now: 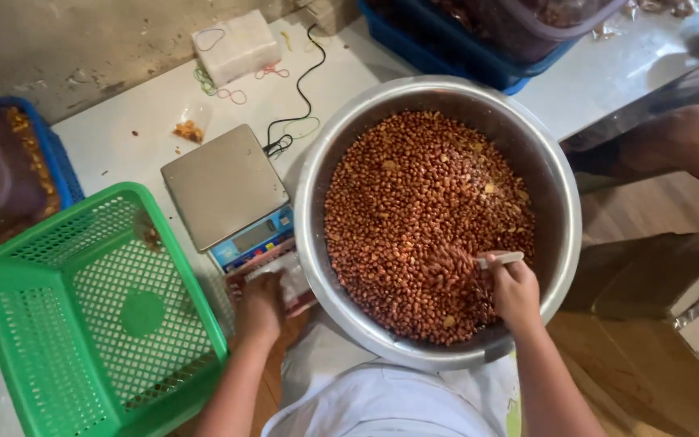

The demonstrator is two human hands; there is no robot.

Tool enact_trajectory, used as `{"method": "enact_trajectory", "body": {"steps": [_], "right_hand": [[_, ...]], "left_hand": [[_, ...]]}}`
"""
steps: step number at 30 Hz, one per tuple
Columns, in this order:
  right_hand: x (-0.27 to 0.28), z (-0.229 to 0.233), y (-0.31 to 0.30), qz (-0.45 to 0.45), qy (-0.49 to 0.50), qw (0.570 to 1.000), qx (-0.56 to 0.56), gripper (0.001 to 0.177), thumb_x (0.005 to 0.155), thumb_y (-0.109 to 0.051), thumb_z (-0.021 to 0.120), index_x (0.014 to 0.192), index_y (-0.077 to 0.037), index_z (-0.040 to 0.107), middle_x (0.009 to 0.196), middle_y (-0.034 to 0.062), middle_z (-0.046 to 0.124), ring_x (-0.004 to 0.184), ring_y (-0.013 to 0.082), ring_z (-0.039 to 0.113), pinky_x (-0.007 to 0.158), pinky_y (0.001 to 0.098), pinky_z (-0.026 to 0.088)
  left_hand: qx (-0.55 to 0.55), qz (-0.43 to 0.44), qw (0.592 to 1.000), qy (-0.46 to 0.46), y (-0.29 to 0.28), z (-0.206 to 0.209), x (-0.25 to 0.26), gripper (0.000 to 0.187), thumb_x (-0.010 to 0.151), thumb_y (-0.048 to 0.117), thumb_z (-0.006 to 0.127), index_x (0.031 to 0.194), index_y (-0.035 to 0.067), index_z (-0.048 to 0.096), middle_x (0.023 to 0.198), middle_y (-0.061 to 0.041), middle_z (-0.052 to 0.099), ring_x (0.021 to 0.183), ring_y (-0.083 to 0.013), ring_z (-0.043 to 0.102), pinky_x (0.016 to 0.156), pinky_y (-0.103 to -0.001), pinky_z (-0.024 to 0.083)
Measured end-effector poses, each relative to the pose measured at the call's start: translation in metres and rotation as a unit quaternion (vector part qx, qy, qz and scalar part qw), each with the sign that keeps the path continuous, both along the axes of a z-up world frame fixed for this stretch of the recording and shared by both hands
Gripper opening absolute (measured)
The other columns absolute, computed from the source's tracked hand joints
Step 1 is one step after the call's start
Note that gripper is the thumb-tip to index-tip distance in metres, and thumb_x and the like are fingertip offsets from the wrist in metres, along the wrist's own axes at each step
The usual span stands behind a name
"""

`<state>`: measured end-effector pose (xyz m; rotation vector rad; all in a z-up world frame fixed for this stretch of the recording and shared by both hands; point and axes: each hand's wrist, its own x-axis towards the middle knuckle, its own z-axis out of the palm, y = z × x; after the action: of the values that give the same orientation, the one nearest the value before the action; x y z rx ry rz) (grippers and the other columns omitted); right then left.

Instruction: Scooping peanuts from a large bowl into small plastic bags, weighing them on a scale, and placing them in a basket.

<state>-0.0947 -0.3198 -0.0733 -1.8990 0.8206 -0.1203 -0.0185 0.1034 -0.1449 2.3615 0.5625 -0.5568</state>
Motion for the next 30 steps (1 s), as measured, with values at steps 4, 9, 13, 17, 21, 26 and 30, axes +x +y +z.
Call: {"method": "enact_trajectory", "body": {"steps": [4,9,13,17,21,26,30], "right_hand": [[0.006,0.032,0.01,0.008,-0.118,0.987,0.108,0.019,0.106,-0.017,0.061,0.108,-0.005,0.075,0.067,0.0071,0.061,0.061,0.0119,0.055,0.058,0.0238,0.046],[0.007,0.067,0.018,-0.012,-0.127,0.973,0.191,0.024,0.102,-0.017,0.065,0.11,0.004,0.072,0.072,0.0128,0.062,0.064,0.0119,0.059,0.061,0.0233,0.052],[0.015,0.094,0.027,0.022,-0.157,0.974,0.165,0.02,0.102,-0.014,0.065,0.106,0.004,0.072,0.068,0.015,0.058,0.057,0.0156,0.054,0.051,0.0275,0.045],[0.016,0.134,0.048,0.073,-0.206,0.971,0.092,0.019,0.107,-0.011,0.059,0.109,0.003,0.072,0.073,0.0132,0.061,0.061,0.0161,0.055,0.059,0.0249,0.046],[0.012,0.129,0.054,0.254,-0.259,0.922,-0.138,0.024,0.086,0.006,0.063,0.1,-0.008,0.077,0.095,0.0106,0.077,0.091,0.029,0.074,0.09,0.0402,0.055],[0.025,0.092,0.028,0.225,-0.337,0.894,-0.188,0.025,0.09,0.009,0.058,0.102,-0.006,0.074,0.1,0.0145,0.074,0.094,0.0321,0.071,0.091,0.0414,0.053],[0.055,0.024,-0.002,0.152,-0.288,0.906,-0.269,0.021,0.094,0.014,0.058,0.107,0.003,0.071,0.102,0.0269,0.068,0.102,0.0478,0.065,0.096,0.0543,0.05]], "left_hand": [[0.07,-0.093,0.964,-0.237,0.006,0.009,-0.005,0.021,0.106,0.026,0.049,0.113,0.022,0.068,0.108,-0.005,0.073,0.113,-0.0254,0.069,0.097,-0.049,0.053],[-0.633,0.199,0.704,-0.254,-0.042,0.12,0.016,0.009,0.104,0.015,0.059,0.1,0.008,0.062,0.101,-0.018,0.072,0.111,-0.04,0.072,0.082,-0.054,0.065],[-0.687,-0.021,0.698,-0.202,-0.112,0.147,-0.011,0.019,0.095,0.012,0.068,0.088,-0.006,0.068,0.088,-0.03,0.074,0.092,-0.0426,0.076,0.076,-0.058,0.064],[-0.497,-0.185,0.831,-0.165,-0.152,0.134,-0.027,0.024,0.085,0.028,0.084,0.098,0.01,0.074,0.093,-0.006,0.077,0.099,-0.0205,0.075,0.087,-0.035,0.062],[-0.42,-0.203,0.861,-0.205,-0.166,0.104,-0.029,0.029,0.076,0.03,0.092,0.091,0.014,0.074,0.081,-0.005,0.078,0.082,-0.0136,0.075,0.074,-0.033,0.059],[-0.476,-0.187,0.838,-0.192,-0.166,0.098,-0.02,0.038,0.076,0.014,0.089,0.11,0.007,0.075,0.093,-0.011,0.079,0.09,-0.0223,0.075,0.081,-0.037,0.061],[-0.586,-0.146,0.775,-0.187,-0.167,0.124,-0.015,0.042,0.095,0.015,0.074,0.135,0.005,0.063,0.098,-0.012,0.076,0.09,-0.0178,0.073,0.077,-0.032,0.062]]}}
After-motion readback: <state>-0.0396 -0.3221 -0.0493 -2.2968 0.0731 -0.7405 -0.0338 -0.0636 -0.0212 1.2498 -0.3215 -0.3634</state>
